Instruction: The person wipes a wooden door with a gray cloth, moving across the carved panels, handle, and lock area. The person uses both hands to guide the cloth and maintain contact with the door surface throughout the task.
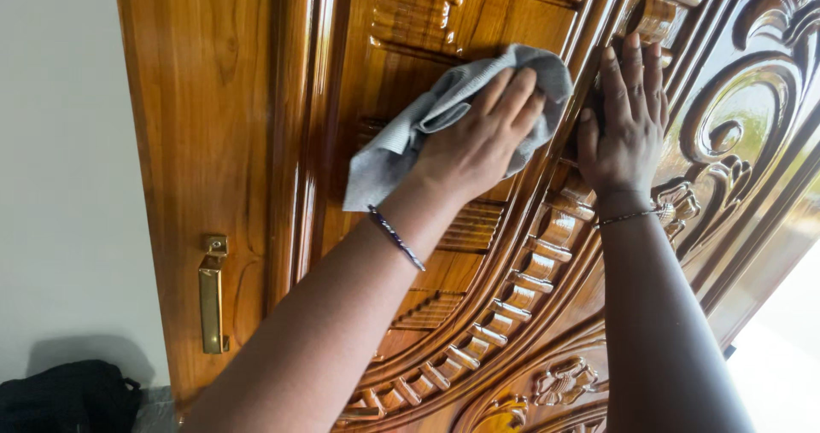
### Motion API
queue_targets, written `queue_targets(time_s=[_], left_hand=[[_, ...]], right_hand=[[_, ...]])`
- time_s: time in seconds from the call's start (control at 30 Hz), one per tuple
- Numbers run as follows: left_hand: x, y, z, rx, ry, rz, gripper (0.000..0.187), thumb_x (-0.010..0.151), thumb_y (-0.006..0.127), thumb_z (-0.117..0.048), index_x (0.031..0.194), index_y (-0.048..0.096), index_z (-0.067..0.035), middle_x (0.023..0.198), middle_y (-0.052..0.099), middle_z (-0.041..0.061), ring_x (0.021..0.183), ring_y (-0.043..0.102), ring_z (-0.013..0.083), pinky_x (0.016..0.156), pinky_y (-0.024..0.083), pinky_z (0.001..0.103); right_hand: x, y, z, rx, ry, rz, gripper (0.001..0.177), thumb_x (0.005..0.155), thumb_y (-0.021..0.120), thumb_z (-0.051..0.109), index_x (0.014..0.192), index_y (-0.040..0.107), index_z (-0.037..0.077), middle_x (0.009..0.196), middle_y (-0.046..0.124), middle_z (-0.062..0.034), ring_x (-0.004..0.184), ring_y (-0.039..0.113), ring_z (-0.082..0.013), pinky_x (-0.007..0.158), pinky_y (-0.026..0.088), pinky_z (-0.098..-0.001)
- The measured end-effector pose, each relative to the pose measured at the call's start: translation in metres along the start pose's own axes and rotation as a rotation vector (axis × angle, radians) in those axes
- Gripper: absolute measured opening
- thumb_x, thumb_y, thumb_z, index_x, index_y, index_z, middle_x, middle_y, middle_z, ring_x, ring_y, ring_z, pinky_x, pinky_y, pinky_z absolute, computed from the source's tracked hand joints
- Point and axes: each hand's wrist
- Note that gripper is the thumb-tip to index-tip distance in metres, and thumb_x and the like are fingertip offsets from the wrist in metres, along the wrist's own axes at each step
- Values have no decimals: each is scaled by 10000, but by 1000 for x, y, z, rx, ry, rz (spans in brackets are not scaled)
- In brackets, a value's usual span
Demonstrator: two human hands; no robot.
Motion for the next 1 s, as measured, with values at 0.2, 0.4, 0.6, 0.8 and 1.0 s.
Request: queue_targets(time_s=[0.2, 0.4, 0.6, 0.8, 1.0], left_hand=[[-77, -56, 48, 234, 52, -52, 748, 1129, 468, -436, 1695, 203, -25, 1756, 152, 205, 1624, 117, 366, 1327, 189, 564], [-130, -46, 20, 408, -354, -31, 737, 1007, 441, -478, 1566, 355, -5, 1631, 245, 261, 1494, 167, 505, 1131, 172, 692], [-165, 28, -33, 379, -143, -60, 555, 1014, 533, -432, 1401, 570, -37, 1534, 424, 259, 1432, 401, 417, 1080, 373, 645], [-147, 55, -68, 601, -65, -195, 414, 966, 688, -315, 1355, 572, -230, 1440, 522, 77, 1398, 473, 243, 1200, 477, 404], [-123, 35, -63, 461, 95, -176, 397, 972, 593, -391, 1305, 597, -174, 1375, 518, 59, 1350, 459, 249, 1041, 507, 518]], right_hand=[[2, 0, 3, -9, 26, 10, 662, 992, 505, 187, 1648, 418, 183, 1742, 309, -84, 1624, 208, -332, 1341, 195, -491], [1, -1, 1, 25, 12, -2, 671, 989, 514, 173, 1654, 423, 182, 1752, 304, -81, 1637, 204, -333, 1357, 188, -493], [1, -1, 2, 19, 32, 12, 685, 965, 517, 187, 1646, 435, 184, 1745, 303, -85, 1625, 202, -341, 1341, 174, -505], [0, 0, 0, 21, 23, 2, 686, 980, 522, 184, 1659, 421, 183, 1748, 304, -78, 1633, 206, -332, 1347, 190, -498], [-2, 1, -2, 25, -4, 2, 683, 992, 525, 166, 1668, 426, 170, 1756, 307, -83, 1638, 208, -337, 1353, 204, -502]])
Point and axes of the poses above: each hand's wrist, its own x-axis towards the middle knuckle, its own y-axis out of the palm, z = x × y
